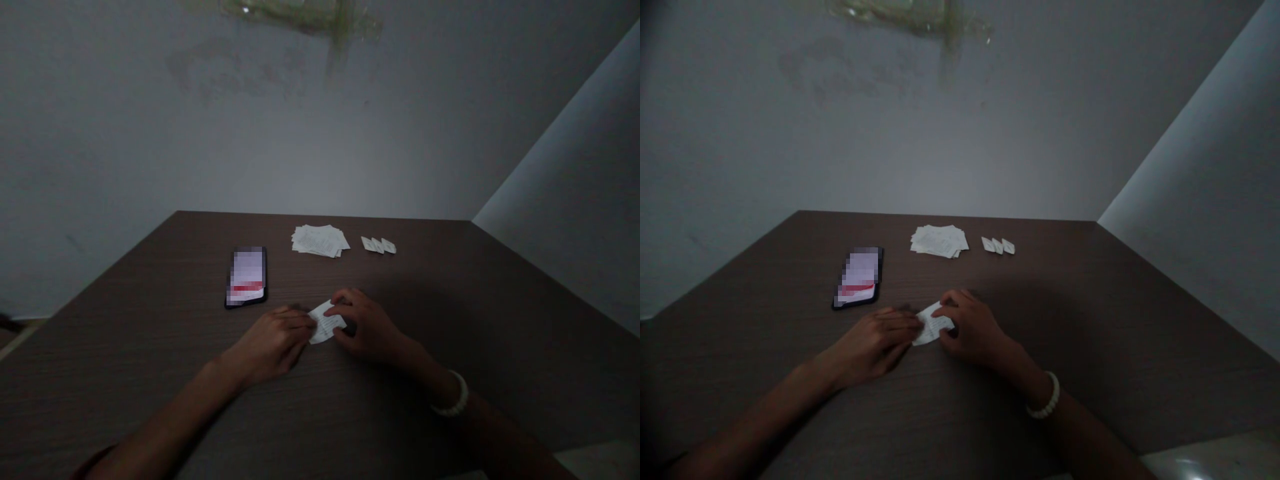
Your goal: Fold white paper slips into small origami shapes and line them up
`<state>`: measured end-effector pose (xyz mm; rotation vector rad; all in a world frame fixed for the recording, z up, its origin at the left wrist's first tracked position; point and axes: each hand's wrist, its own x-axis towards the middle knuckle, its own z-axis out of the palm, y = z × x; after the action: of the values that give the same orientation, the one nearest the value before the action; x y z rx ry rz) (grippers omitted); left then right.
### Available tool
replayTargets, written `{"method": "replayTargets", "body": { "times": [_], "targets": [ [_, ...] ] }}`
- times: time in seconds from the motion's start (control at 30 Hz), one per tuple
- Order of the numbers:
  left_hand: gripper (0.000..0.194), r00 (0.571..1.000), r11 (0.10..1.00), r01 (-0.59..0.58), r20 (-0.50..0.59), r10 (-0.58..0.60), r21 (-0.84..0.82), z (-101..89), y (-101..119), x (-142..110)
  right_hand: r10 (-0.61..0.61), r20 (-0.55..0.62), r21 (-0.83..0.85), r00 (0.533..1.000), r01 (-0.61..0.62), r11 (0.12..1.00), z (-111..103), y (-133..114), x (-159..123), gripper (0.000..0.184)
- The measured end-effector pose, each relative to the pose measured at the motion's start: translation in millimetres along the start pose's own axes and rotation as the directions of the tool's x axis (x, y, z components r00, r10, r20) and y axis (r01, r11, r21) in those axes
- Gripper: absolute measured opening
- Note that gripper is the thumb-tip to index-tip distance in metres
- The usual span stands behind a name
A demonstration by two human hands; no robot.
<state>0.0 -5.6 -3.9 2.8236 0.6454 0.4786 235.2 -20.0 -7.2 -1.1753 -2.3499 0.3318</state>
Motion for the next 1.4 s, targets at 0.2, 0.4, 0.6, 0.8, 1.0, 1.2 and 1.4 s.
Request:
{"method": "replayTargets", "body": {
  "times": [0.2, 0.4, 0.6, 0.8, 1.0, 1.2, 1.4],
  "targets": [
    [0.041, 0.999, 0.999, 0.033, 0.032, -0.033, 0.001, -4.5, 6.1, 1.4, -0.028, 0.038, 0.019, 0.999, 0.027, 0.999, 2.1, 1.8, 0.6, 0.021],
    [0.039, 0.998, 0.998, 0.040, 0.045, -0.042, 0.038, -4.0, 6.2, 0.0, -0.020, 0.022, 0.009, 1.000, 0.020, 1.000, 1.5, -0.8, 2.1, 0.014],
    [0.031, 0.999, 0.997, 0.051, -0.002, -0.051, 0.063, -1.2, -0.2, -3.0, 0.029, -0.035, -0.009, 0.999, -0.030, 1.000, 4.1, 3.3, 2.3, 0.015],
    [0.030, 0.999, 0.998, 0.047, 0.001, -0.047, 0.032, 3.3, -6.1, -3.8, 0.098, -0.113, 0.094, 0.989, -0.087, 0.992, 4.5, 10.5, 3.5, 0.019],
    [0.031, 0.998, 0.997, 0.061, 0.028, -0.060, -0.040, -6.3, 3.0, -1.4, 0.016, -0.130, 0.151, 0.991, 0.004, 0.989, 3.9, 8.9, 2.9, 0.020],
    [0.032, 0.978, 0.978, 0.208, 0.000, -0.208, -0.028, -8.3, 7.3, 2.9, -0.021, -0.154, 0.171, 0.988, 0.048, 0.984, 2.0, 9.1, 1.7, 0.011],
    [0.020, 0.948, 0.946, 0.300, -0.074, -0.310, -0.126, 0.6, 1.0, 4.3, 0.094, -0.077, 0.174, 0.993, -0.080, 0.982, 3.7, 11.8, 0.1, 0.005]
  ]
}}
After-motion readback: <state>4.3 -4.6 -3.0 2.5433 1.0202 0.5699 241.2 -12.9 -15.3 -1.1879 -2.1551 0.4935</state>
